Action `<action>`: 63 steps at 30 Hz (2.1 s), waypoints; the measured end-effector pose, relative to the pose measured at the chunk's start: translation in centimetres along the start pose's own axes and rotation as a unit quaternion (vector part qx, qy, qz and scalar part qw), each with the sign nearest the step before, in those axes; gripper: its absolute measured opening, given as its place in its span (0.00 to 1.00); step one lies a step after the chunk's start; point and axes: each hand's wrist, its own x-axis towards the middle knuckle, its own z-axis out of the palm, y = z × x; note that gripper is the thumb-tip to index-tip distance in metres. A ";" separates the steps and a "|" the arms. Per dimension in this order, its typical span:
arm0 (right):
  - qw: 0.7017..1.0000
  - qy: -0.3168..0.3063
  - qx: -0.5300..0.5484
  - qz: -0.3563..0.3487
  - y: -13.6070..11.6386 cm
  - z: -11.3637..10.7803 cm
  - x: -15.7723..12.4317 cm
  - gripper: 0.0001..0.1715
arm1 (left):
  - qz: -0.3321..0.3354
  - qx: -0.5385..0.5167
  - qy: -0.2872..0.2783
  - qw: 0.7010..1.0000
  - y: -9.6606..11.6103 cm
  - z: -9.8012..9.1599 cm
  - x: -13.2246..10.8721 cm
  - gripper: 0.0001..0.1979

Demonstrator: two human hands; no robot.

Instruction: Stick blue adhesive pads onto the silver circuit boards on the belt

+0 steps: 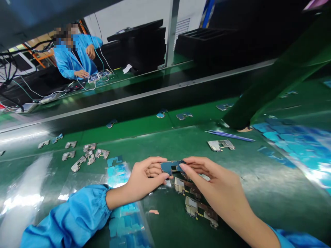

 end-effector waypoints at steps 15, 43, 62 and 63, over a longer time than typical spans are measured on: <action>0.998 -0.044 0.019 -0.042 -0.6 -1.3 0.5 0.08 | 0.028 0.078 -0.015 0.996 -0.7 -0.8 0.1 0.24; 0.948 -0.047 0.228 0.216 0.1 -2.8 2.0 0.18 | 0.004 0.019 -0.048 0.999 -0.5 -0.6 0.4 0.26; 0.952 -0.103 0.155 0.243 -0.8 -1.8 2.0 0.18 | 0.000 0.025 -0.078 0.997 -0.7 -0.7 0.3 0.23; 0.953 -0.106 0.150 0.242 -0.7 -1.8 2.0 0.18 | -0.003 0.026 -0.076 0.997 -0.7 -0.7 0.4 0.24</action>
